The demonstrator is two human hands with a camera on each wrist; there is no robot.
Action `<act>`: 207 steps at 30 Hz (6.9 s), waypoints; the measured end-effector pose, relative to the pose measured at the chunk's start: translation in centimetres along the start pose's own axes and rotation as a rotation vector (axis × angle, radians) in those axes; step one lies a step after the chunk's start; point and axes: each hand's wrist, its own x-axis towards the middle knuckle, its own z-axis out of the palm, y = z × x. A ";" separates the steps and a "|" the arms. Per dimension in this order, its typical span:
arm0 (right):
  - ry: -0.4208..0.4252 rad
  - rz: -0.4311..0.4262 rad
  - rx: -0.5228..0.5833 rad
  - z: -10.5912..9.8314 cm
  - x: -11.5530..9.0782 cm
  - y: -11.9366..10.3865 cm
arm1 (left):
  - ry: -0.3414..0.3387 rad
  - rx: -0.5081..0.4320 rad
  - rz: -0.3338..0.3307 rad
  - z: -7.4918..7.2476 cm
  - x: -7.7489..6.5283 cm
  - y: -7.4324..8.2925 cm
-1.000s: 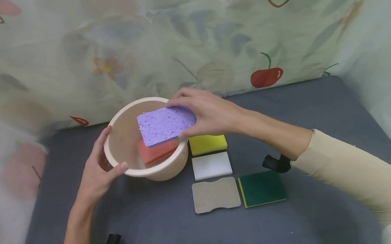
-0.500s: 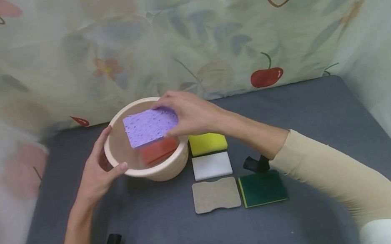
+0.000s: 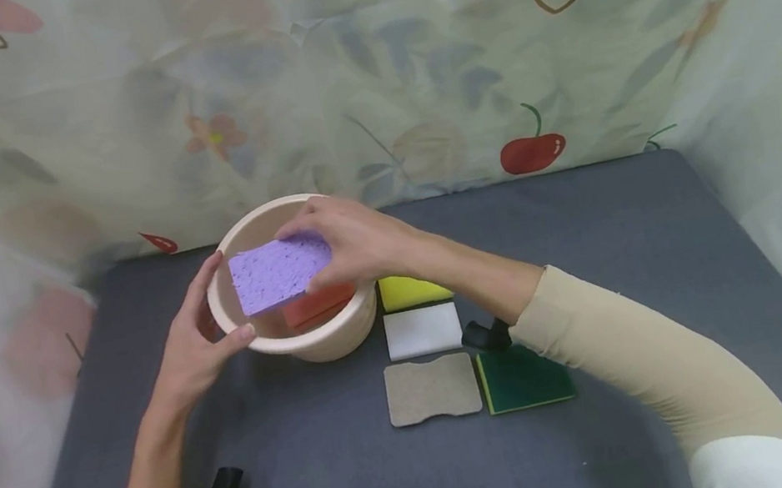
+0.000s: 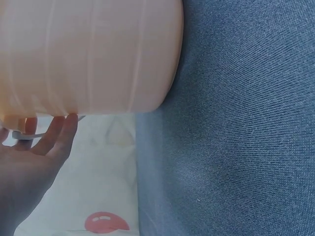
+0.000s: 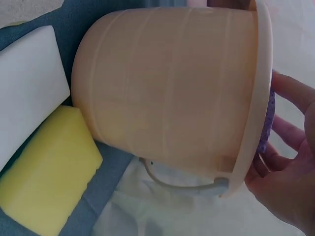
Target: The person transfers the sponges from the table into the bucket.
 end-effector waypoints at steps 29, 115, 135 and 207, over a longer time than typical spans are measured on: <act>-0.276 0.132 -0.197 1.1 2.6 -1.2 | 0.012 0.065 -0.003 0.1 -0.1 0.0; 0.141 -0.027 0.362 -1.3 -16.4 5.7 | 0.022 0.128 -0.003 0.0 -0.2 0.0; 0.167 0.130 0.292 3.1 -23.6 9.7 | 0.046 0.138 -0.001 0.2 -0.9 -0.3; -0.040 0.264 0.017 2.6 -24.2 6.3 | 0.085 0.074 0.017 1.0 -0.3 -1.0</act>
